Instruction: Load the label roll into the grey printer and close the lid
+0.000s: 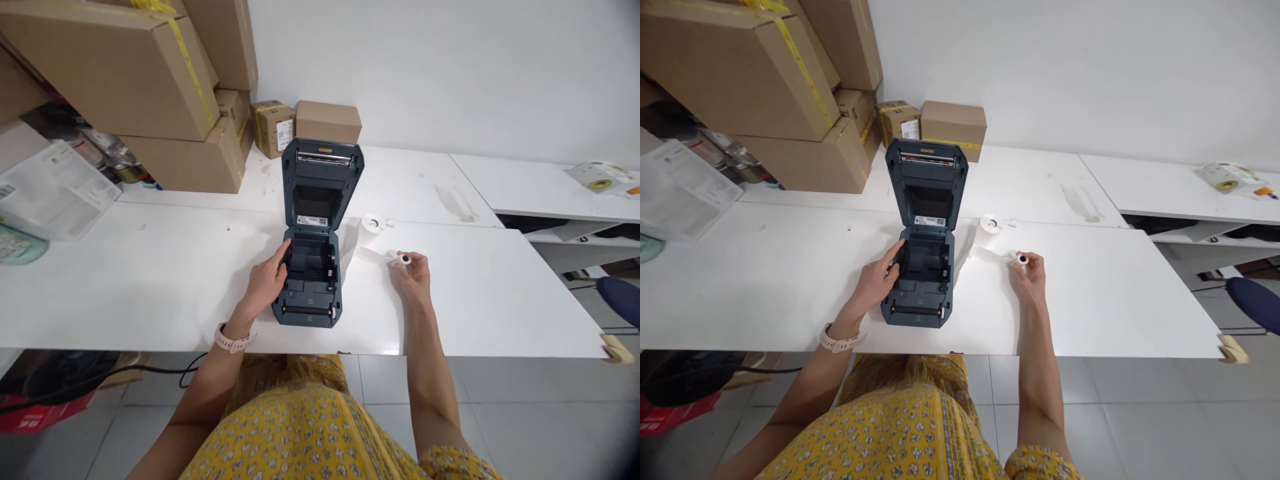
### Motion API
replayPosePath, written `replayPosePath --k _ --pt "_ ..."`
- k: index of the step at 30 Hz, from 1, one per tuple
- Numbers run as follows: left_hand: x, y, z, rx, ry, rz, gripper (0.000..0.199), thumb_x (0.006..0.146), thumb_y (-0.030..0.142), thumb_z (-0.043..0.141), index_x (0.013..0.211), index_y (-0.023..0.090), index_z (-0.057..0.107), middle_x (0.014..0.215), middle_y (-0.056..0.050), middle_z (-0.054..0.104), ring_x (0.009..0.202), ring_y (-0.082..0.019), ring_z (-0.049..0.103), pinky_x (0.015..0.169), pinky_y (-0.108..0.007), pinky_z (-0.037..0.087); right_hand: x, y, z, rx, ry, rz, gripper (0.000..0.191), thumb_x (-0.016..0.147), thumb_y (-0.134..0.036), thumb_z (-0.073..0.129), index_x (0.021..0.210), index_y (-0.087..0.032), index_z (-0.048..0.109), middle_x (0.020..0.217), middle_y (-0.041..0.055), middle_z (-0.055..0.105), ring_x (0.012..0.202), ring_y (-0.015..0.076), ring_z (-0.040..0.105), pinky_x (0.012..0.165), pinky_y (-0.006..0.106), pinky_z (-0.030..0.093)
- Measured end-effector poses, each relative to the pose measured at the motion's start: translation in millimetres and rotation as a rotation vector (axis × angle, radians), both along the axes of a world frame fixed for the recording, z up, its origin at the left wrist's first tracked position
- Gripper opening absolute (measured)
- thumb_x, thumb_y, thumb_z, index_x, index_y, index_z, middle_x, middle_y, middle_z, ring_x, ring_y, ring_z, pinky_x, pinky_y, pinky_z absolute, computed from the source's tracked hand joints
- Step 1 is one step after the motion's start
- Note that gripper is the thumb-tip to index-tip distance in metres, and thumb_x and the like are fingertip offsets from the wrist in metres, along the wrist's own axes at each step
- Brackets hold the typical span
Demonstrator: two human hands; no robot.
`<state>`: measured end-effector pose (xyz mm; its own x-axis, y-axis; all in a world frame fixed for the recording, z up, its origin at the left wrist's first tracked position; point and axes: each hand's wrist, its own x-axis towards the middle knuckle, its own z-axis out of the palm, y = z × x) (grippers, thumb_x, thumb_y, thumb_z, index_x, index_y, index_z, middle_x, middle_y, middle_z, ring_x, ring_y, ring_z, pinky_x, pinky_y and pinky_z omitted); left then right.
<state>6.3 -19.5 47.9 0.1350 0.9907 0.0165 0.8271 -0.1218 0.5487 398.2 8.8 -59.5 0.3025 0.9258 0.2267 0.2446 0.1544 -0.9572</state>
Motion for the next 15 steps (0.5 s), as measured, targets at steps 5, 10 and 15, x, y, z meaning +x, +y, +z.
replayPosePath --k 5,10,15 --pt "-0.5 -0.3 0.8 0.001 -0.014 -0.005 0.063 0.100 0.024 0.037 0.163 0.023 0.034 0.056 0.006 0.048 0.053 -0.016 0.051 0.061 -0.027 0.037 7.7 1.2 -6.3 -0.020 0.040 -0.083 0.069 0.073 -0.036 0.082 0.135 -0.029 0.052 0.120 0.0055 0.071 0.117 0.0226 0.068 0.113 0.050 0.046" --pt "0.8 0.6 0.7 -0.007 0.001 0.010 0.063 0.100 0.023 0.038 0.162 0.023 0.035 0.057 0.006 0.049 0.053 -0.016 0.051 0.063 -0.027 0.039 8.1 -2.3 -1.7 -0.078 0.108 -0.089 0.084 0.065 -0.038 0.090 0.140 -0.028 0.054 0.132 0.0089 0.069 0.127 0.0268 0.065 0.118 0.055 0.043" --pt "1.6 1.3 -0.3 0.020 0.031 0.012 0.063 0.098 0.021 0.040 0.161 0.022 0.037 0.061 0.004 0.054 0.057 -0.017 0.053 0.065 -0.027 0.040 12.3 1.5 29.2 0.127 0.182 -0.208 0.063 0.080 -0.050 0.078 0.135 -0.026 0.058 0.129 0.0091 0.071 0.125 0.0262 0.068 0.116 0.057 0.044"
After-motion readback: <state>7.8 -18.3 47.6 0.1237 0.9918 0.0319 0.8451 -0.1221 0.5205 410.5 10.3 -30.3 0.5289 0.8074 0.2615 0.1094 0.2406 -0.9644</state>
